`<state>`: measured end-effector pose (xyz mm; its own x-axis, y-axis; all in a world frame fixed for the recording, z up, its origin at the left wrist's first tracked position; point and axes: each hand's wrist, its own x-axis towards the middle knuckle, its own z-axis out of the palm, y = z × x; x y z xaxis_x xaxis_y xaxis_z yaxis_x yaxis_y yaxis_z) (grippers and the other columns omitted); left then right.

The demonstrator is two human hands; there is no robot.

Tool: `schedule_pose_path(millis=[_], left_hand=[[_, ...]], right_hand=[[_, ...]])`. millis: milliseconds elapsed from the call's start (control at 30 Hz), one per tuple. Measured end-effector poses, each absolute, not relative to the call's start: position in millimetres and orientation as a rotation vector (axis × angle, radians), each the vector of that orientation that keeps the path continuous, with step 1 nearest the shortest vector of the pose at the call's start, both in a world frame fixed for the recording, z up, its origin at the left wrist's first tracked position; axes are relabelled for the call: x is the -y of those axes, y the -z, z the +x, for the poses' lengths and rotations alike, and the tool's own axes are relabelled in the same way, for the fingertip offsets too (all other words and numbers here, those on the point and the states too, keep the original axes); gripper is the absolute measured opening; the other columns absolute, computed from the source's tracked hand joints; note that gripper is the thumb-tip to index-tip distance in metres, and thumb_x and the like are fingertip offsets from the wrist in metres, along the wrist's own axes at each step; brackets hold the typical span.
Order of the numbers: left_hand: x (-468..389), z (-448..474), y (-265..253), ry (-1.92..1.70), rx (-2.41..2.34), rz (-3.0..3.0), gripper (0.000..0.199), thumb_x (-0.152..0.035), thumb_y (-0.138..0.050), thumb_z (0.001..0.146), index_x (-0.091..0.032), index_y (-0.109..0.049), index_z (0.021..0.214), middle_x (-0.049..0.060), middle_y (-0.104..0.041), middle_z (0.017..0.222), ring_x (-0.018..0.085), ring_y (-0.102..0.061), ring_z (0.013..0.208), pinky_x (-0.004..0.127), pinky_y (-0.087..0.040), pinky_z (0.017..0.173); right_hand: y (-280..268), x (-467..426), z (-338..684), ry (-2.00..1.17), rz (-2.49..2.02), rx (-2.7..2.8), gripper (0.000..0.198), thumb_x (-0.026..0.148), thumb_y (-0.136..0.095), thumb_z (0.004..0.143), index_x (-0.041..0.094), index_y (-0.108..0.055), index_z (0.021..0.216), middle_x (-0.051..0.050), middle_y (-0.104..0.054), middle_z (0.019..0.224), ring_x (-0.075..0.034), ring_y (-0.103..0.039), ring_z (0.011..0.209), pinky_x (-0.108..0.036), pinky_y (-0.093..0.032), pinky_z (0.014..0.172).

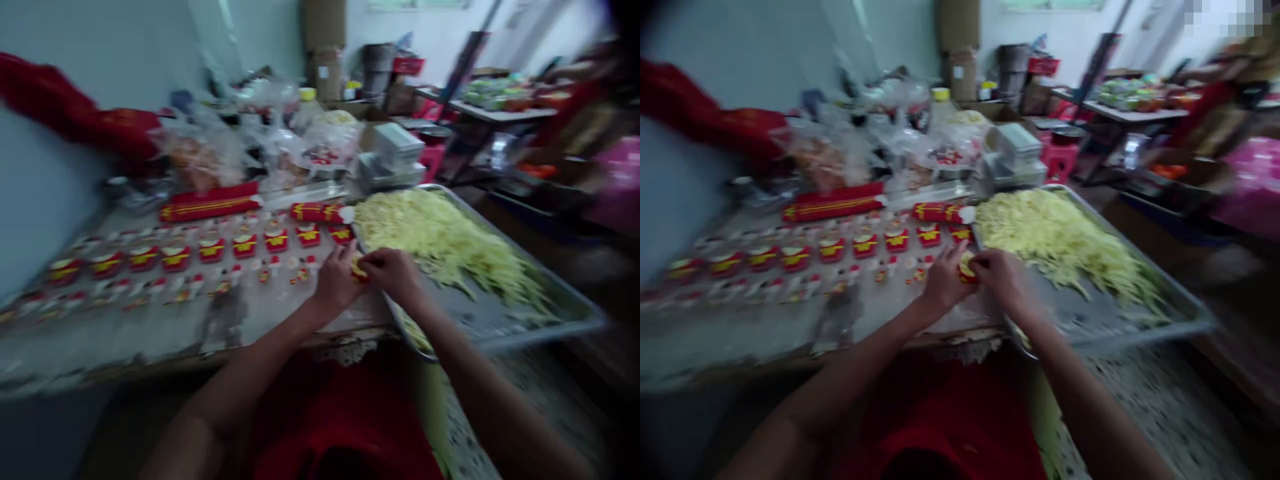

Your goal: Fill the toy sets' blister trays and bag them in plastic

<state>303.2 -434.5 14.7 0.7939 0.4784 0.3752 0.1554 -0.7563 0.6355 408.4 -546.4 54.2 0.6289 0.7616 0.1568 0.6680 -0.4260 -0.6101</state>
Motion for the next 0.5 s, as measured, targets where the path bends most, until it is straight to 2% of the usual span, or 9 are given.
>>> schedule_pose_path(millis=[133, 233, 367, 433, 500], left_hand=[[393.0, 244.2, -15.2, -0.883, -0.636, 2.298, 0.103, -0.043, -0.088, 0.06, -0.015, -0.046, 0.149, 0.015, -0.063, 0.129, 0.033, -0.062, 0.12, 0.044, -0.053, 0.104], [352.9, 184.5, -15.3, -1.004, -0.8, 2.233, 0.104, -0.047, -0.089, 0.059, -0.016, -0.047, 0.149, 0.015, -0.064, 0.129, 0.033, -0.062, 0.118, 0.044, -0.054, 0.103], [306.7, 87.6, -7.7, -1.157, -1.101, 1.994, 0.096, -0.053, -0.09, 0.061, -0.021, -0.054, 0.144, 0.011, -0.065, 0.125, 0.029, -0.063, 0.114, 0.042, -0.053, 0.101], [280.2, 31.9, -1.4, -1.214, -1.235, 1.873, 0.088, -0.054, -0.089, 0.065, -0.022, -0.057, 0.141, 0.009, -0.065, 0.122, 0.026, -0.064, 0.111, 0.04, -0.053, 0.1], [248.7, -30.1, 0.9, -1.227, -1.38, 1.835, 0.087, -0.052, -0.089, 0.065, -0.02, -0.058, 0.139, 0.01, -0.063, 0.121, 0.025, -0.063, 0.108, 0.038, -0.052, 0.099]], right_hand=[[-63.0, 472.2, 377.4, -0.355, -1.934, 1.52, 0.027, 0.04, -0.062, 0.084, 0.023, -0.082, 0.082, -0.005, -0.069, 0.076, -0.019, -0.062, 0.068, -0.03, -0.041, 0.062], [-68.3, 408.2, 336.6, -0.45, -1.69, 1.825, 0.031, 0.045, -0.058, 0.087, 0.025, -0.082, 0.084, -0.006, -0.065, 0.075, -0.019, -0.06, 0.067, -0.031, -0.042, 0.062], [-63.5, 354.2, 294.9, -0.675, -1.515, 1.782, 0.042, 0.059, -0.061, 0.086, 0.027, -0.081, 0.105, -0.007, -0.072, 0.087, -0.022, -0.067, 0.075, -0.033, -0.051, 0.065], [-55.9, 343.9, 291.9, -0.74, -1.542, 1.698, 0.045, 0.065, -0.063, 0.083, 0.03, -0.081, 0.104, -0.006, -0.077, 0.096, -0.026, -0.072, 0.085, -0.036, -0.056, 0.073], [-49.7, 344.2, 298.3, -0.661, -1.604, 1.678, 0.046, 0.072, -0.063, 0.077, 0.033, -0.082, 0.092, -0.005, -0.079, 0.094, -0.029, -0.074, 0.085, -0.038, -0.059, 0.074]])
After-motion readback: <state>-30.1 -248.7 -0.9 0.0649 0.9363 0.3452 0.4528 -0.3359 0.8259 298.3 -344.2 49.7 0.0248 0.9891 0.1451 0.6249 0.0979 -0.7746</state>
